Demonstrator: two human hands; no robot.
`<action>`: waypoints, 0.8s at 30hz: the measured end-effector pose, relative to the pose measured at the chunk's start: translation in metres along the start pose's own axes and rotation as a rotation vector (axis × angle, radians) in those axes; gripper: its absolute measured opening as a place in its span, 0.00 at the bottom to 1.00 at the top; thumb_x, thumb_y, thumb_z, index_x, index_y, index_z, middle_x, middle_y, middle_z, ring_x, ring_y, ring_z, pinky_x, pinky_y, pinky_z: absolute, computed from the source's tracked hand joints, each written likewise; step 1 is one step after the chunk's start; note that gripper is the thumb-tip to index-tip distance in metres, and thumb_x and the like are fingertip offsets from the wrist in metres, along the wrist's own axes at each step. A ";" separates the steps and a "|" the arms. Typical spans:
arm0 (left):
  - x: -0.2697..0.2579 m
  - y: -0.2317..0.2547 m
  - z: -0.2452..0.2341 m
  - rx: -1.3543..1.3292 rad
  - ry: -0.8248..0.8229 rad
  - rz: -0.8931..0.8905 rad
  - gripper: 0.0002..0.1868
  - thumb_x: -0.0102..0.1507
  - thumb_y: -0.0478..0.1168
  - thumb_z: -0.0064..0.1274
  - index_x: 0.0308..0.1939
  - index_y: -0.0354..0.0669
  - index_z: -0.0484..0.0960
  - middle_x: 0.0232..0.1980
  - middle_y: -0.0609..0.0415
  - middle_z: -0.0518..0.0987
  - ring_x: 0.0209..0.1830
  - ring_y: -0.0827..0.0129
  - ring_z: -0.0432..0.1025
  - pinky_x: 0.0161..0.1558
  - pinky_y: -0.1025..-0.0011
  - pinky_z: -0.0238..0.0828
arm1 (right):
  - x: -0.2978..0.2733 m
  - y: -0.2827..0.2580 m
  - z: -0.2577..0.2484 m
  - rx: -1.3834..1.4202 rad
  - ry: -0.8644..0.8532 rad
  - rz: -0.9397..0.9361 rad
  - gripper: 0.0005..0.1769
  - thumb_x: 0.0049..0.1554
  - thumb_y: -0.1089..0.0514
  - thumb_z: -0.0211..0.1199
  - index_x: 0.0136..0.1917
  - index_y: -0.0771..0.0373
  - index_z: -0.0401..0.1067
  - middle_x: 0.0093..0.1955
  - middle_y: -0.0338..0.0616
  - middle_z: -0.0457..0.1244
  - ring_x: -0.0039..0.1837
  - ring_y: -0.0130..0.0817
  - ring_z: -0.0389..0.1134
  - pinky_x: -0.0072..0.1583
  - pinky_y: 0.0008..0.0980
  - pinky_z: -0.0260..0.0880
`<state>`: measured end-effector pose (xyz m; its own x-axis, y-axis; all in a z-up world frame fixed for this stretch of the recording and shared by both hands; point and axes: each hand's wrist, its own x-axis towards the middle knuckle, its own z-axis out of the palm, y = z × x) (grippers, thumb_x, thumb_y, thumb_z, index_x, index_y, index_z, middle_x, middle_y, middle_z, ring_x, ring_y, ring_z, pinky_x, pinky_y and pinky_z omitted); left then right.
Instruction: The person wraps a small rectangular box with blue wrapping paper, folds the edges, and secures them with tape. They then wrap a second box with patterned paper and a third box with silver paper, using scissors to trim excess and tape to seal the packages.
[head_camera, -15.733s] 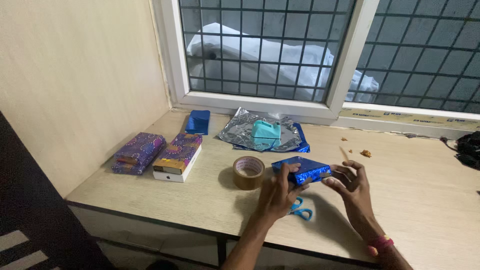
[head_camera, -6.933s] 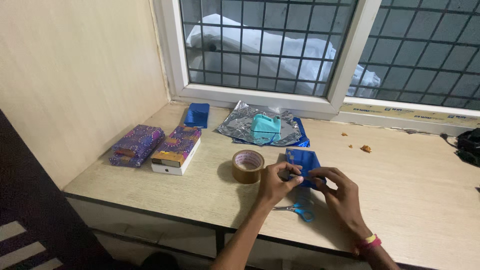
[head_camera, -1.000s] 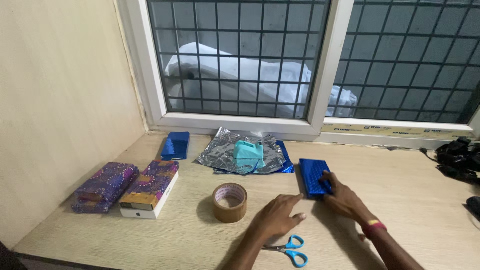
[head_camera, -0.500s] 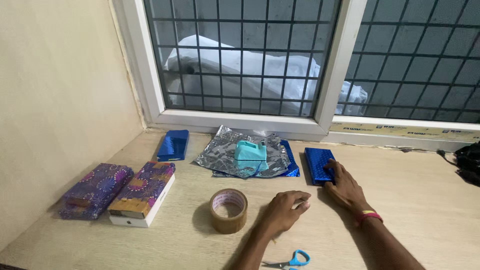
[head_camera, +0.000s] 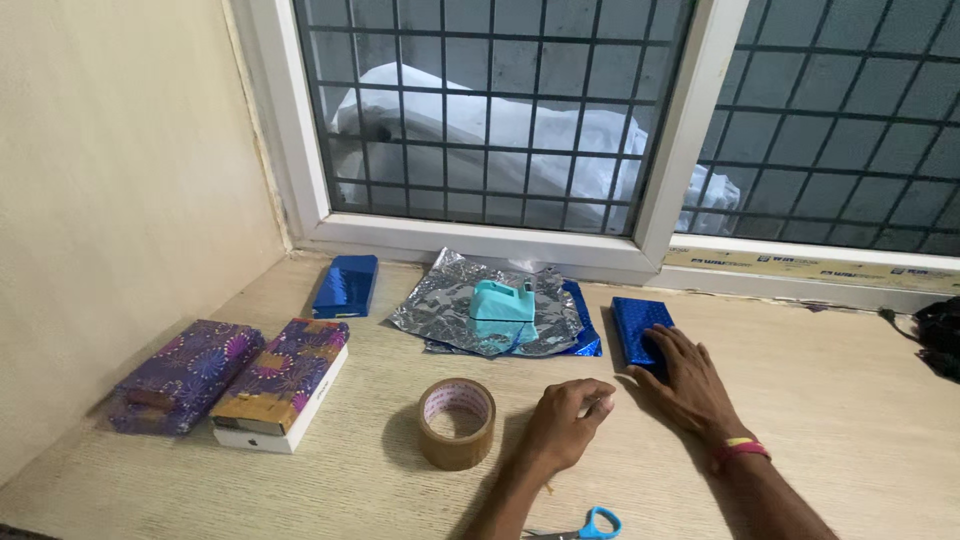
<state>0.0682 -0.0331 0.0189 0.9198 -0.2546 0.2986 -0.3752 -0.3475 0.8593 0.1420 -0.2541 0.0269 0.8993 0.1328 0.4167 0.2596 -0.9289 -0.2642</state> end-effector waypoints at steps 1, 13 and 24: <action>-0.001 0.001 0.001 0.011 0.046 0.027 0.15 0.68 0.45 0.52 0.54 0.40 0.82 0.55 0.45 0.84 0.56 0.60 0.79 0.57 0.63 0.76 | 0.001 0.001 0.002 0.007 -0.015 0.020 0.46 0.53 0.32 0.57 0.77 0.56 0.56 0.79 0.56 0.51 0.81 0.50 0.49 0.80 0.52 0.41; -0.018 0.020 -0.013 0.261 0.487 0.343 0.13 0.63 0.29 0.51 0.52 0.35 0.80 0.52 0.44 0.81 0.53 0.54 0.77 0.53 0.59 0.75 | -0.021 -0.068 -0.034 0.120 0.016 -0.013 0.30 0.57 0.49 0.62 0.71 0.59 0.64 0.68 0.57 0.63 0.67 0.48 0.66 0.66 0.49 0.72; -0.046 0.012 -0.036 0.618 0.807 0.461 0.13 0.64 0.35 0.51 0.53 0.38 0.80 0.57 0.46 0.80 0.60 0.53 0.71 0.62 0.55 0.67 | -0.057 -0.157 -0.042 0.493 -0.247 -0.380 0.24 0.56 0.63 0.62 0.66 0.62 0.66 0.59 0.52 0.71 0.58 0.42 0.75 0.61 0.40 0.76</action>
<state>0.0261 0.0068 0.0302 0.3983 0.1076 0.9109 -0.4864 -0.8172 0.3093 0.0352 -0.1303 0.0817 0.7523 0.5493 0.3638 0.6522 -0.5427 -0.5292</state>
